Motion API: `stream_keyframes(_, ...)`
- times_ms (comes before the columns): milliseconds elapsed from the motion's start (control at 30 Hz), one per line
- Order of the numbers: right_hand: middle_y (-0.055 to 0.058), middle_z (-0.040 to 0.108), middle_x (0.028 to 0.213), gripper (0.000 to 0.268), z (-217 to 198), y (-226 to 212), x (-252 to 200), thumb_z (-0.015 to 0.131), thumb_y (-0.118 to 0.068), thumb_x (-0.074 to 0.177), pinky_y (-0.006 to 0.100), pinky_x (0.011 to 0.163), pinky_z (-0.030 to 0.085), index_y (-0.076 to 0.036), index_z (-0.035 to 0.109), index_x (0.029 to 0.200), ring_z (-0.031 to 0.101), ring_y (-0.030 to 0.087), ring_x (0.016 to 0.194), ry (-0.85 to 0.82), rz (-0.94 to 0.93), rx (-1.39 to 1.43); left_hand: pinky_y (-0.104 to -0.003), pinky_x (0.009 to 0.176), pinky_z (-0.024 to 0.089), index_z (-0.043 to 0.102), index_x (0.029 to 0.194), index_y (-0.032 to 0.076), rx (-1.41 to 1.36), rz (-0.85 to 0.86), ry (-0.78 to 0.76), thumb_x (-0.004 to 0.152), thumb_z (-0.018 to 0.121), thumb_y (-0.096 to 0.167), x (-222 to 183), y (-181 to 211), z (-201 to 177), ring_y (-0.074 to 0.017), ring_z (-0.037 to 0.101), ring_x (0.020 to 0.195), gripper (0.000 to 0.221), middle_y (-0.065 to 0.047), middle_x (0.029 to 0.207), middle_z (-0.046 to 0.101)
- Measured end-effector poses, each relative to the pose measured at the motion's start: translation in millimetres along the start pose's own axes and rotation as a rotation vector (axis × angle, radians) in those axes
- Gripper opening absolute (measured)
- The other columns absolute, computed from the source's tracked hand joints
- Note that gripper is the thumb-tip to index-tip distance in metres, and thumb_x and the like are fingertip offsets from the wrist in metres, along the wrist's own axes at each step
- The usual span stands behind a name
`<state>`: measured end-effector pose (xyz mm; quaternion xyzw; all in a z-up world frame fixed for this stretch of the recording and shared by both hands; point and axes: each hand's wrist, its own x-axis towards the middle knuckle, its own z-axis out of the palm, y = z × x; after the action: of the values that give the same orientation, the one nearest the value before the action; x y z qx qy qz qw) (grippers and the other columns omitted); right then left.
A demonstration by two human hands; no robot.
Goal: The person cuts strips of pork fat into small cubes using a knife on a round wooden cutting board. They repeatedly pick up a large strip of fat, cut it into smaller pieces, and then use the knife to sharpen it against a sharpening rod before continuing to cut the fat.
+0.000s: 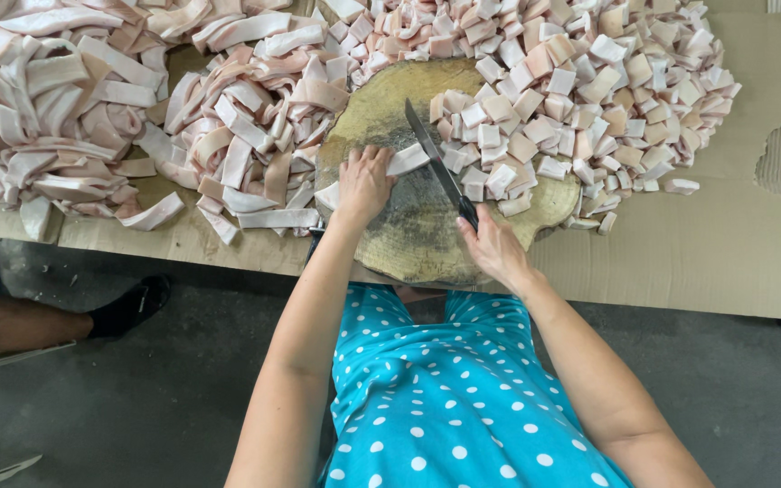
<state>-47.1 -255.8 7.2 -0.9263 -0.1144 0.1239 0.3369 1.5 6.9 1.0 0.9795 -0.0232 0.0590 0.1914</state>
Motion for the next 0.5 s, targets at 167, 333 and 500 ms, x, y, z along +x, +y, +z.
stream_keyframes(167,0.028,0.068,0.07,0.043,-12,-23,-15,0.044,-0.046,0.107,0.059,0.061,0.056,-0.005,0.051,0.119,0.07,0.05,0.07,-0.058,0.12,0.015,-0.049,0.093,0.046,0.066,0.123,0.009,0.021,0.012,0.008,0.082,0.078,0.021,12,11,13,-0.0338,0.057,0.115,0.044,-0.011,0.121,0.063)
stream_keyframes(333,0.026,0.065,0.062,0.039,-9,-30,-45,0.044,-0.04,0.107,0.06,0.056,0.052,-0.002,0.05,0.109,0.067,0.05,0.063,0.028,-0.014,-0.054,-0.047,0.095,0.049,0.067,0.119,0.004,0.061,0.023,0.007,0.097,0.07,0.015,20,8,26,-0.0335,0.059,0.116,0.025,-0.013,0.119,0.064)
stream_keyframes(500,0.029,0.065,0.065,0.037,-5,-18,-59,0.045,-0.036,0.107,0.06,0.056,0.053,0.001,0.047,0.11,0.067,0.052,0.066,-0.005,-0.036,-0.08,-0.045,0.093,0.051,0.071,0.106,0.002,0.078,0.018,0.024,0.086,0.073,0.01,23,5,31,-0.032,0.062,0.114,0.022,-0.012,0.115,0.066)
